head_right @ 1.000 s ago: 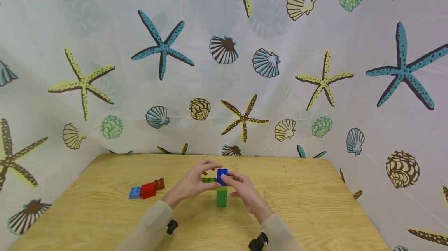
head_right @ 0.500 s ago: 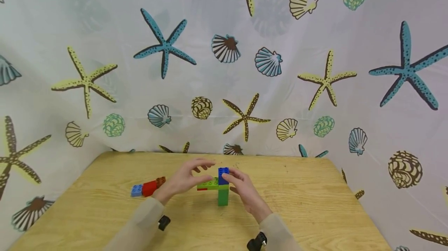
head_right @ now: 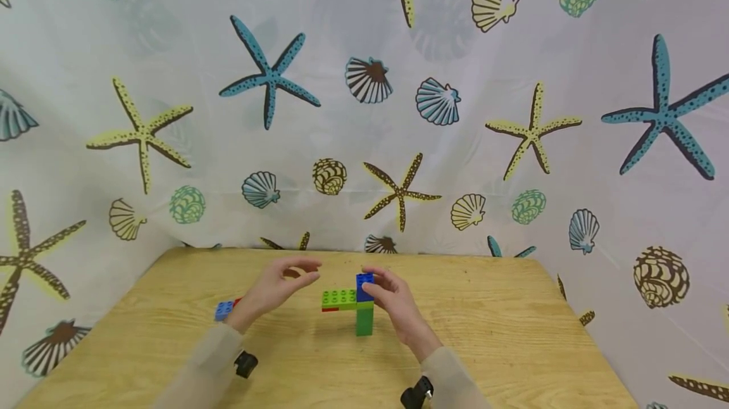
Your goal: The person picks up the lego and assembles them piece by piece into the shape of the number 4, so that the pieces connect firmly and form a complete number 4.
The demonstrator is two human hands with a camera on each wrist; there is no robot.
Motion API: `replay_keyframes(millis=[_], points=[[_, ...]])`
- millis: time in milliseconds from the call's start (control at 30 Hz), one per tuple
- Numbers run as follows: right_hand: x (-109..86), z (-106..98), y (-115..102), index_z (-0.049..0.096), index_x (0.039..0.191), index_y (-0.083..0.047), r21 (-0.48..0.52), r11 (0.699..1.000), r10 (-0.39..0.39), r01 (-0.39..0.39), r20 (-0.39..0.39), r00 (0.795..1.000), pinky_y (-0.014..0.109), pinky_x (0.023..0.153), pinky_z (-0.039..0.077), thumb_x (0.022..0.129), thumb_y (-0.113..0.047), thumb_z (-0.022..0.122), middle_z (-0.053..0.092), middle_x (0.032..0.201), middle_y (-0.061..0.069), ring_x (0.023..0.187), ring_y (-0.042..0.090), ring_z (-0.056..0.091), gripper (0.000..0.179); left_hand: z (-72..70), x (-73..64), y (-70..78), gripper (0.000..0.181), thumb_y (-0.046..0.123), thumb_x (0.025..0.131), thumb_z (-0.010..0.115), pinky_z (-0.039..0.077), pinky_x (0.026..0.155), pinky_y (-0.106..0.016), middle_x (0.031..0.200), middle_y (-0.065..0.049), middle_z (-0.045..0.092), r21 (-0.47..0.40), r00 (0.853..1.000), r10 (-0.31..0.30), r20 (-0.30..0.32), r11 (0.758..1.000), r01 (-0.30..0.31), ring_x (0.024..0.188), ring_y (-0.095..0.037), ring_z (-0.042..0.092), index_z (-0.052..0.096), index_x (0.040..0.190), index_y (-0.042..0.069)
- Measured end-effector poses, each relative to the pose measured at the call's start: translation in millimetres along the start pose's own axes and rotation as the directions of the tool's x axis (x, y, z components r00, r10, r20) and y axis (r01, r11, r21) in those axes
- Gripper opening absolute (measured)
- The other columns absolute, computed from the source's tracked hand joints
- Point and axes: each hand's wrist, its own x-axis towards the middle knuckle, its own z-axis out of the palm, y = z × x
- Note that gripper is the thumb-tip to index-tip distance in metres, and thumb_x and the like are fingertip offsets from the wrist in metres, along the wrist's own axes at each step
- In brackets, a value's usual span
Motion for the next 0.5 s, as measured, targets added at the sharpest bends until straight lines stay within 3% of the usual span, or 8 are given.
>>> replay_keyframes(millis=[233, 500], points=[[-2.0, 0, -1, 0.061, 0.129, -0.013, 0.014, 1.000, -0.003, 0.003, -0.019, 1.000, 0.046, 0.104, 0.044, 0.094, -0.026, 0.066, 0.058, 0.127, 0.009, 0.111, 0.019, 0.058, 0.037, -11.9, -5.7, -9.1, 0.027, 0.033, 0.094, 0.067, 0.050, 0.087, -0.033, 0.116, 0.000, 0.070, -0.017, 0.999, -0.034, 0.003, 0.999, 0.035, 0.105, -0.023, 0.065, 0.071, 0.117, 0.021], [-1.5, 0, -1, 0.057, 0.133, -0.006, 0.014, 1.000, 0.000, 0.000, -0.039, 0.999, 0.048, 0.103, 0.045, 0.093, -0.024, 0.068, 0.060, 0.125, 0.008, 0.110, 0.019, 0.059, 0.045, -27.5, -11.2, -19.0, 0.028, 0.033, 0.096, 0.064, 0.049, 0.092, -0.038, 0.120, -0.001, 0.069, -0.007, 0.996, -0.083, -0.036, 0.997, 0.083, 0.109, -0.019, 0.062, 0.071, 0.119, 0.020]])
